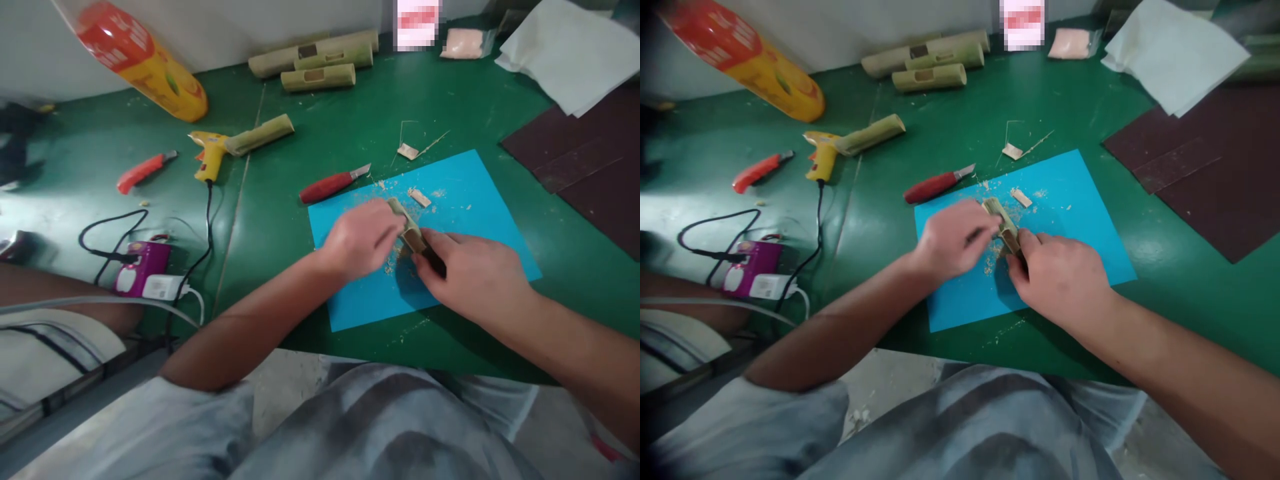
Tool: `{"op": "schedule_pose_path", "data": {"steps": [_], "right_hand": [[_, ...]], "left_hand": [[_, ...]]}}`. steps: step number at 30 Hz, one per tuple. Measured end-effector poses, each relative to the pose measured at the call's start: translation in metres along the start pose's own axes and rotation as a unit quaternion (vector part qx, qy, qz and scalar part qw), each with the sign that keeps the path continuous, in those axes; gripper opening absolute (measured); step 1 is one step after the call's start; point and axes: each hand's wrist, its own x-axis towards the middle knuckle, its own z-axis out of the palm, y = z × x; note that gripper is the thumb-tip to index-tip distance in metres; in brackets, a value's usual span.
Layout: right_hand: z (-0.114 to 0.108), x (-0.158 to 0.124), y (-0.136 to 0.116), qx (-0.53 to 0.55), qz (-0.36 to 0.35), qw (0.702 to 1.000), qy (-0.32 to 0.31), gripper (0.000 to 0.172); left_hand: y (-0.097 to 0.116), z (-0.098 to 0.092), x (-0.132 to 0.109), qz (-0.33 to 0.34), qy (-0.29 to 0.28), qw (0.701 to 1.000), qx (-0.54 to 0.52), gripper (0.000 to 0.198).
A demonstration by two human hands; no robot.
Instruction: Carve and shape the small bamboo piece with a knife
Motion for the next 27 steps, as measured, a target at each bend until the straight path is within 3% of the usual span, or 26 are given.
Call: {"op": "schedule_pose_path", "data": {"steps": [5,14,18,27], "right_hand": [[0.0002,-0.0008,0.0002,0.007,0.008,1.000,-0.001,0.040],[0.0013,-0.0010,0.0013,0.010,0.001,1.000,0.003,0.038],[0.0009,-0.0007,0.0006,0.004,0.004,1.000,0.005,0.038],[-0.0008,-0.0005,0.0007,0.016,0.003,1.000,-0.006,0.039]], "left_hand": [[-0.0026,-0.0017,0.0000,-0.028,0.019,0.999,0.027,0.022],[0.0029,-0.0018,-0.0018,0.000,-0.017,1.000,0.018,0.022],[0.0064,-0.0025,-0.0021,-0.025,-0.011,1.000,0.014,0.024],[0.0033,-0.0021,-0.0037,0.017,-0.023,0.999,0.018,0.022]]}}
